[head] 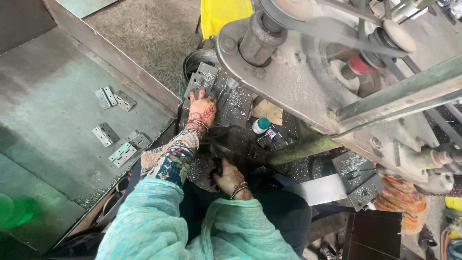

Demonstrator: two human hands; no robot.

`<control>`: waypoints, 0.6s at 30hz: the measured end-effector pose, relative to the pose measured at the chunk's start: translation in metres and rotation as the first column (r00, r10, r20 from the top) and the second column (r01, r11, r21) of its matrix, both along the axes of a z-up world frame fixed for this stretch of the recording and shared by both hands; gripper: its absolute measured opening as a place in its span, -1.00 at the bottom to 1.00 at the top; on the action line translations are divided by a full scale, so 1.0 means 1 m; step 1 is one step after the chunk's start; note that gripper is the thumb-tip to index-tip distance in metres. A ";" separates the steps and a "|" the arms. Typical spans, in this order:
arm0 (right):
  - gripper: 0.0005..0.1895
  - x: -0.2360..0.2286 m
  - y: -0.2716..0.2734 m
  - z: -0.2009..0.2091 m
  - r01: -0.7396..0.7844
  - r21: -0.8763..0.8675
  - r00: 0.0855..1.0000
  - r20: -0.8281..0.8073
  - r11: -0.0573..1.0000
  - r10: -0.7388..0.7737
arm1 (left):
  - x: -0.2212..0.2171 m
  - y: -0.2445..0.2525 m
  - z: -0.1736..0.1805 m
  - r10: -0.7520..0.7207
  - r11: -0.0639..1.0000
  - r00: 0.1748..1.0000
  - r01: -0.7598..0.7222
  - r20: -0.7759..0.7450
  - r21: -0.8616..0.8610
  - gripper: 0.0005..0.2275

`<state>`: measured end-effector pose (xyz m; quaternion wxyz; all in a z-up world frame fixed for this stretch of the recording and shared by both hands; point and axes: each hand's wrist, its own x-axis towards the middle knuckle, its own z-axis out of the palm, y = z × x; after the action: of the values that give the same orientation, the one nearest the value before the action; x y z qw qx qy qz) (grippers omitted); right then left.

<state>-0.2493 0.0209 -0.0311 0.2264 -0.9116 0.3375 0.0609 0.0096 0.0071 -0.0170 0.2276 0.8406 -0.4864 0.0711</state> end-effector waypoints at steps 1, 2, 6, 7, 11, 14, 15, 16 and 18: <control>-0.31 0.005 -0.006 0.005 0.001 -0.001 0.998 -0.065 1.000 -0.001 | 0.000 0.001 0.001 0.004 0.999 1.000 -0.004 -0.014 0.032 -0.73; -0.35 0.007 -0.009 0.007 0.002 -0.002 0.991 -0.130 1.000 -0.002 | -0.001 0.002 0.002 0.009 0.998 1.000 -0.007 -0.027 0.064 -0.74; -0.34 0.003 -0.001 -0.006 -0.025 -0.042 0.999 -0.034 0.999 0.023 | -0.003 0.002 0.010 0.022 0.986 0.999 -0.014 -0.050 0.168 -0.72; -0.29 -0.004 0.010 -0.015 -0.028 -0.083 0.999 0.017 0.996 0.030 | -0.004 0.003 0.010 0.013 0.990 0.997 -0.003 -0.077 0.138 -0.69; -0.14 -0.019 0.034 -0.046 0.172 0.045 0.978 0.112 0.984 -0.176 | 0.005 0.006 0.015 -0.024 0.999 0.998 0.027 -0.065 0.042 -0.57; -0.12 -0.027 0.049 -0.049 0.194 0.087 0.981 -0.020 0.977 -0.193 | 0.004 0.016 0.009 -0.031 0.996 0.999 0.034 -0.036 0.082 -0.60; -0.11 -0.027 0.043 -0.044 0.170 0.087 0.985 0.021 0.982 -0.173 | 0.002 0.011 0.008 -0.035 0.995 0.999 0.038 -0.035 0.096 -0.61; -0.10 -0.025 0.037 -0.037 0.146 0.087 0.986 0.062 0.985 -0.152 | 0.000 0.007 0.007 -0.032 0.995 0.998 0.037 -0.054 0.093 -0.61; -0.14 -0.010 0.021 -0.013 0.058 0.068 0.984 0.166 0.996 -0.069 | 0.009 -0.004 0.012 -0.002 0.998 0.996 0.008 -0.084 0.069 -0.60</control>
<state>-0.2593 0.0423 -0.0442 0.2845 -0.8948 0.3439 -0.0129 0.0184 0.0027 -0.0053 0.2188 0.8490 -0.4806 0.0181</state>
